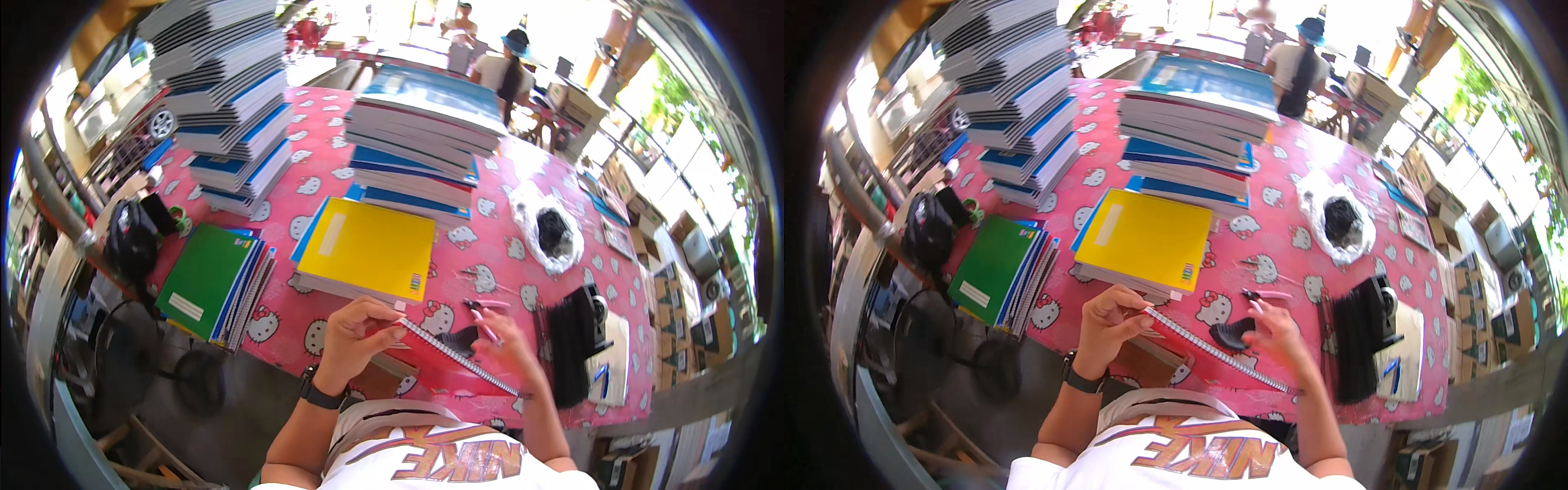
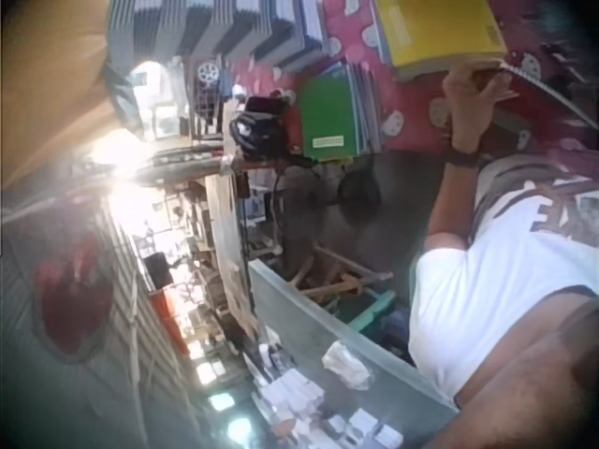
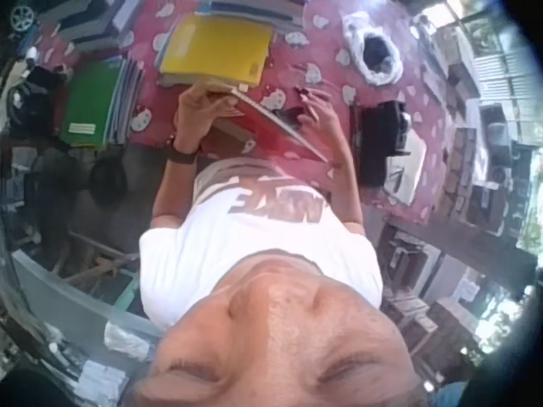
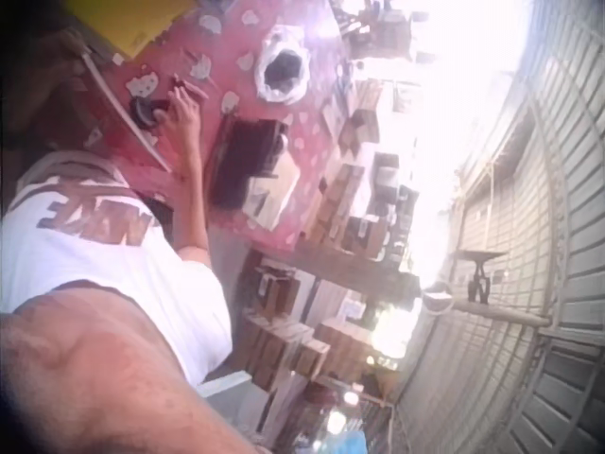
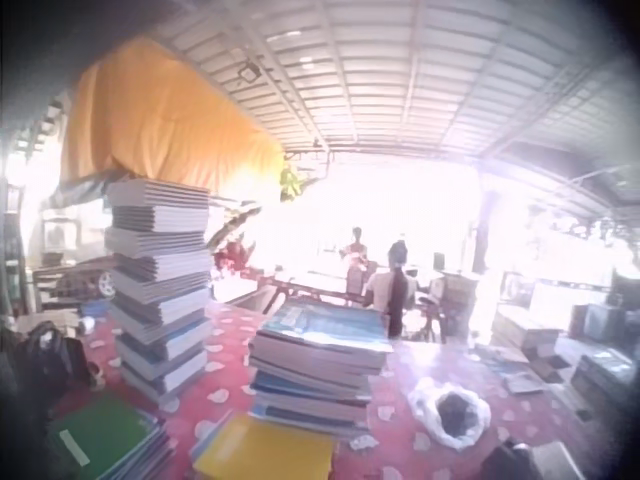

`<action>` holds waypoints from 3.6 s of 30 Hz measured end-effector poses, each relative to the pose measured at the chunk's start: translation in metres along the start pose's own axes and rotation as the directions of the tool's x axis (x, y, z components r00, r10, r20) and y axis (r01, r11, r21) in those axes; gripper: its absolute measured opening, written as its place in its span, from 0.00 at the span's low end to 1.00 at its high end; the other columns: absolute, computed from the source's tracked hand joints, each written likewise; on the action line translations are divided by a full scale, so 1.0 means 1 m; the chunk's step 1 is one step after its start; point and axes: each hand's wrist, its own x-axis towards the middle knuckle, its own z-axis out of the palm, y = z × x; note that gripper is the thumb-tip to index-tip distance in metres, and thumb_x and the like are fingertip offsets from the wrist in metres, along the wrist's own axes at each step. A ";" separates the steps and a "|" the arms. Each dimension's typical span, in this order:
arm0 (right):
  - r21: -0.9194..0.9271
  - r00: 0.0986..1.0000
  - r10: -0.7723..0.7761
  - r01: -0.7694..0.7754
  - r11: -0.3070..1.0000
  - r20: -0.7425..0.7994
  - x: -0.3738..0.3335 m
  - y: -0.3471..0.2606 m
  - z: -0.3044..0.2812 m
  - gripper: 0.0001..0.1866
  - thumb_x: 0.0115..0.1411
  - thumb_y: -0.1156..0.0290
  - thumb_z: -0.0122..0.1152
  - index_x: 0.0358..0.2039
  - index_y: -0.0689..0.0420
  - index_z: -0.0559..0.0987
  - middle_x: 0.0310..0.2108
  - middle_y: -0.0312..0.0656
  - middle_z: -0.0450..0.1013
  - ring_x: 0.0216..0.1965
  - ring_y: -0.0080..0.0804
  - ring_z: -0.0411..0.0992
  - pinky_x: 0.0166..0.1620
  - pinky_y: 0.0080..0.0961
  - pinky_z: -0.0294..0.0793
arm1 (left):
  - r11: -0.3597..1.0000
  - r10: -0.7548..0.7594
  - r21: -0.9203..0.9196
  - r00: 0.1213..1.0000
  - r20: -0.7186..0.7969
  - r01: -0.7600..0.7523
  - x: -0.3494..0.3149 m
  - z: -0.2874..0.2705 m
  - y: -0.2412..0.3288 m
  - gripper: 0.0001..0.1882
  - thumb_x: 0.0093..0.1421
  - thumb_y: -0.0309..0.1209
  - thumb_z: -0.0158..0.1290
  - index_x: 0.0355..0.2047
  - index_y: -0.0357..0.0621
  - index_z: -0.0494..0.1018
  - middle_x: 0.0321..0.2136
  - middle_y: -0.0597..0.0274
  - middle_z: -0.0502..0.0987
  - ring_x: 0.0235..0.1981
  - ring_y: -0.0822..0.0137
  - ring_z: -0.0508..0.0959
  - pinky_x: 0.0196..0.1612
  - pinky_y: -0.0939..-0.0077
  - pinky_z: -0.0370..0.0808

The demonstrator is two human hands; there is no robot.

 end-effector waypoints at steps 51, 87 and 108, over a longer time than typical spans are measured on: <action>0.231 0.977 0.007 0.043 0.972 -0.213 0.024 -0.087 -0.032 0.15 0.52 0.72 0.63 0.41 0.59 0.75 0.44 0.44 0.73 0.41 0.34 0.73 0.40 0.27 0.71 | -0.315 0.575 0.899 0.815 -0.075 0.305 0.078 -0.275 0.070 0.31 0.53 0.49 0.56 0.55 0.55 0.64 0.60 0.58 0.57 0.61 0.52 0.56 0.54 0.28 0.45; 0.195 0.994 0.022 -0.043 0.980 0.109 0.007 -0.069 0.001 0.12 0.54 0.68 0.61 0.39 0.59 0.77 0.36 0.45 0.74 0.40 0.42 0.71 0.43 0.33 0.71 | 0.345 -0.292 0.894 0.873 0.391 -0.286 0.107 -0.085 -0.072 0.14 0.41 0.32 0.64 0.28 0.41 0.77 0.31 0.58 0.77 0.37 0.57 0.76 0.41 0.68 0.73; 0.750 0.903 0.329 -0.416 0.515 0.275 0.074 -0.033 0.070 0.19 0.58 0.68 0.58 0.49 0.60 0.73 0.35 0.43 0.73 0.34 0.28 0.70 0.38 0.24 0.70 | 0.452 -0.172 0.892 0.979 0.111 -0.022 0.095 -0.090 -0.080 0.11 0.58 0.34 0.53 0.33 0.37 0.73 0.24 0.49 0.75 0.26 0.54 0.75 0.30 0.68 0.69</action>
